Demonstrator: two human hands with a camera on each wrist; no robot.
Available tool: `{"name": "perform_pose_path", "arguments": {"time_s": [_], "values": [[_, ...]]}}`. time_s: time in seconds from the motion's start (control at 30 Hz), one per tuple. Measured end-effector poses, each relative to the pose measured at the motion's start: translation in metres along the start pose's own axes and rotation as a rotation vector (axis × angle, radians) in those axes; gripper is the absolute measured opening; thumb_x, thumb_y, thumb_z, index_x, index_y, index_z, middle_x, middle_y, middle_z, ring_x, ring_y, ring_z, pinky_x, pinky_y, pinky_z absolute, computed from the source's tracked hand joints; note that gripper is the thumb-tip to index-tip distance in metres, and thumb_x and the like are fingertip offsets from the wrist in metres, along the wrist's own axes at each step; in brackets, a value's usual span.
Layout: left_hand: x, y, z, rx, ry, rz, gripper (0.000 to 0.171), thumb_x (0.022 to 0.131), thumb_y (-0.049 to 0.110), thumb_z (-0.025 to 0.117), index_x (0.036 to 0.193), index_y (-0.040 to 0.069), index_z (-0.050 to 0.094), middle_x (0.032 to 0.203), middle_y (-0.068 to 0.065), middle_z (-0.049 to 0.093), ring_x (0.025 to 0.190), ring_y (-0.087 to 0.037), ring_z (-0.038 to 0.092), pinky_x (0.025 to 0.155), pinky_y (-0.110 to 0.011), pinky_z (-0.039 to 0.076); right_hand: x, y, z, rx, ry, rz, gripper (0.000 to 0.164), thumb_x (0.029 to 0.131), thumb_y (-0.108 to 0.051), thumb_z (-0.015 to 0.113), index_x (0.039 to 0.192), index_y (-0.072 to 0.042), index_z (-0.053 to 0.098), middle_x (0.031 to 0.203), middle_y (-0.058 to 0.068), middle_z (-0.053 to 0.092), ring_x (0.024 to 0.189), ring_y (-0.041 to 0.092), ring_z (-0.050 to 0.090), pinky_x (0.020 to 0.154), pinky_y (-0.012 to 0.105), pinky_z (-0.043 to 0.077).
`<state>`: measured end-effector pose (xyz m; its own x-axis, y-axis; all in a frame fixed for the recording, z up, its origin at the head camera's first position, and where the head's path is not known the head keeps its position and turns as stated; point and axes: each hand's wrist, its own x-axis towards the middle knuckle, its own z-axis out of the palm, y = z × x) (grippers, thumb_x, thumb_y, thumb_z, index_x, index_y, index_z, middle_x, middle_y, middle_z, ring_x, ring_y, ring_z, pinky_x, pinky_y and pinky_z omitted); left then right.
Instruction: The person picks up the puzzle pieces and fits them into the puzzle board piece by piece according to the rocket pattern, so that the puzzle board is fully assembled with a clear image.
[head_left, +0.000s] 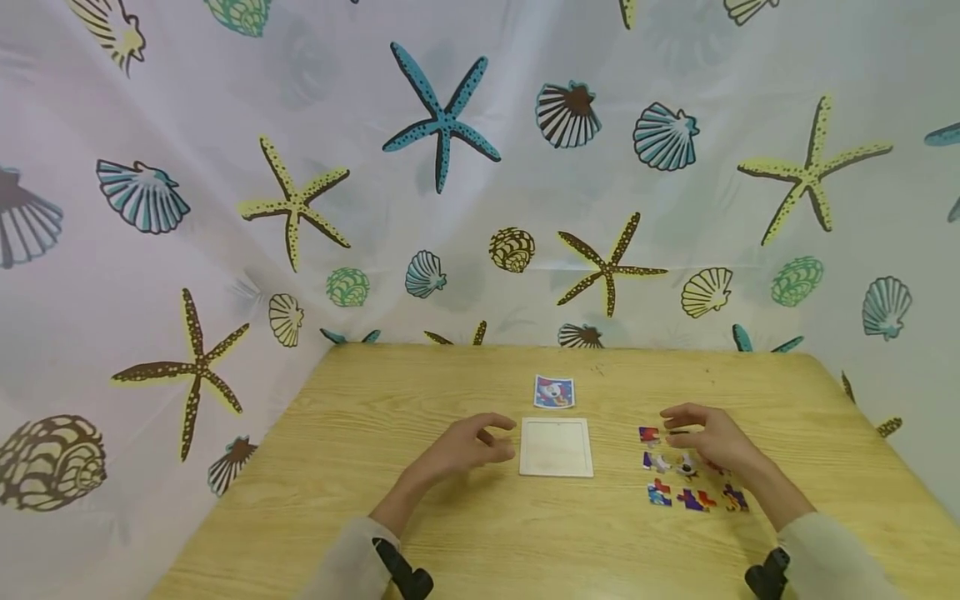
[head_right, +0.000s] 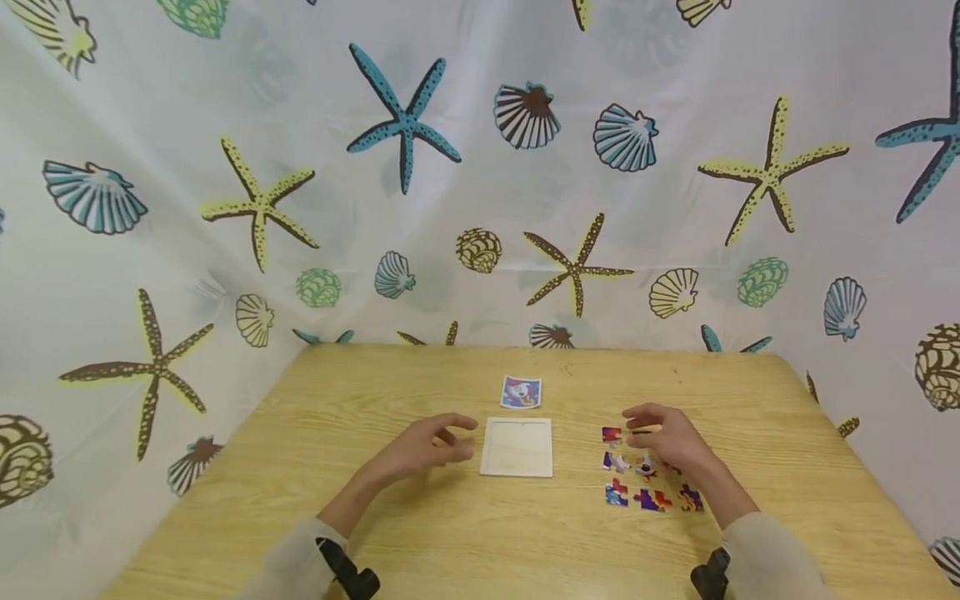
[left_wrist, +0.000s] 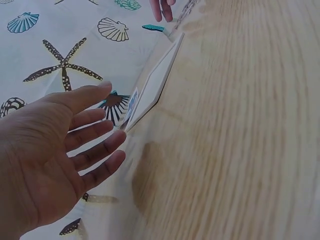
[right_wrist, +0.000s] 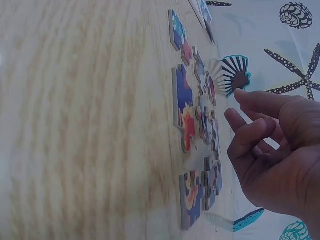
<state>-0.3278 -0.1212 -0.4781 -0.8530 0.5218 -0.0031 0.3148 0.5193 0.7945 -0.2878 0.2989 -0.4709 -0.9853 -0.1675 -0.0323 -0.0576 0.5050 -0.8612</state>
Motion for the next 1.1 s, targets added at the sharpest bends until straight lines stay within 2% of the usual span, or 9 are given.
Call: {"name": "perform_pose_path", "arguments": {"time_s": [0.13,0.27,0.5,0.67,0.9,0.97,1.0,1.03,1.1], "values": [[0.006,-0.007,0.003,0.024,-0.016,-0.014,0.055,0.094,0.036,0.079,0.142,0.015,0.062,0.125,-0.009,0.067,0.107,-0.022,0.061,0.080,-0.038,0.052,0.007,-0.001,0.003,0.034,0.009,0.026,0.044,0.102,-0.006,0.064,0.144,0.003,0.056,0.144,0.032,0.053,0.047,0.010,0.031,0.045,0.028,0.037],[0.009,-0.015,0.005,0.043,-0.008,-0.001,0.058,0.091,0.035,0.082,0.142,0.015,0.062,0.113,-0.006,0.067,0.099,-0.019,0.059,0.078,-0.036,0.049,0.012,-0.005,0.008,0.018,0.019,0.044,0.042,0.101,-0.004,0.064,0.143,0.001,0.058,0.145,0.029,0.053,0.044,0.009,0.029,0.044,0.027,0.035],[0.012,-0.019,0.007,0.049,-0.025,0.038,0.063,0.090,0.031,0.083,0.146,0.013,0.059,0.113,-0.005,0.065,0.099,-0.018,0.057,0.082,-0.036,0.047,0.014,-0.006,0.016,0.042,0.009,0.095,0.043,0.098,0.002,0.064,0.141,0.004,0.059,0.144,0.030,0.053,0.044,0.011,0.034,0.044,0.027,0.037],[0.016,-0.017,0.009,0.096,-0.040,0.063,0.067,0.091,0.030,0.082,0.149,0.011,0.055,0.106,-0.004,0.061,0.093,-0.018,0.053,0.080,-0.034,0.044,0.017,-0.002,0.021,-0.001,0.016,0.093,0.046,0.094,0.004,0.067,0.139,0.003,0.061,0.140,0.028,0.058,0.043,0.011,0.034,0.042,0.027,0.038],[0.018,-0.019,0.012,0.107,-0.048,0.085,0.074,0.091,0.032,0.082,0.154,0.013,0.050,0.103,-0.006,0.058,0.090,-0.016,0.050,0.079,-0.032,0.043,0.023,-0.001,0.024,0.018,0.007,0.091,0.045,0.092,0.012,0.057,0.137,0.005,0.062,0.136,0.027,0.060,0.042,0.010,0.032,0.042,0.025,0.034],[0.018,-0.019,0.013,0.111,-0.056,0.094,0.076,0.091,0.032,0.082,0.156,0.012,0.048,0.105,-0.005,0.058,0.090,-0.016,0.050,0.080,-0.031,0.043,0.022,-0.001,0.025,0.014,0.014,0.091,0.045,0.092,0.013,0.055,0.136,0.006,0.062,0.120,0.024,0.069,0.041,0.010,0.030,0.042,0.026,0.032],[0.018,-0.019,0.014,0.114,-0.059,0.097,0.077,0.091,0.033,0.082,0.156,0.012,0.047,0.107,-0.004,0.058,0.091,-0.016,0.050,0.081,-0.031,0.043,0.022,-0.001,0.026,0.015,0.016,0.096,0.045,0.092,0.013,0.055,0.136,0.006,0.062,0.105,0.020,0.072,0.041,0.010,0.029,0.041,0.026,0.032],[0.018,-0.020,0.014,0.117,-0.060,0.100,0.077,0.091,0.033,0.081,0.156,0.011,0.047,0.107,-0.004,0.058,0.092,-0.016,0.050,0.081,-0.032,0.043,0.022,-0.001,0.027,0.010,0.018,0.098,0.045,0.092,0.013,0.055,0.136,0.005,0.062,0.089,0.015,0.072,0.040,0.010,0.028,0.041,0.026,0.031],[0.018,-0.020,0.014,0.127,-0.065,0.100,0.078,0.092,0.035,0.081,0.157,0.011,0.046,0.113,-0.004,0.058,0.093,-0.016,0.050,0.083,-0.032,0.043,0.022,-0.002,0.028,0.005,0.018,0.105,0.046,0.091,0.014,0.055,0.136,0.005,0.062,0.061,0.006,0.061,0.039,0.009,0.027,0.041,0.026,0.030]]}}
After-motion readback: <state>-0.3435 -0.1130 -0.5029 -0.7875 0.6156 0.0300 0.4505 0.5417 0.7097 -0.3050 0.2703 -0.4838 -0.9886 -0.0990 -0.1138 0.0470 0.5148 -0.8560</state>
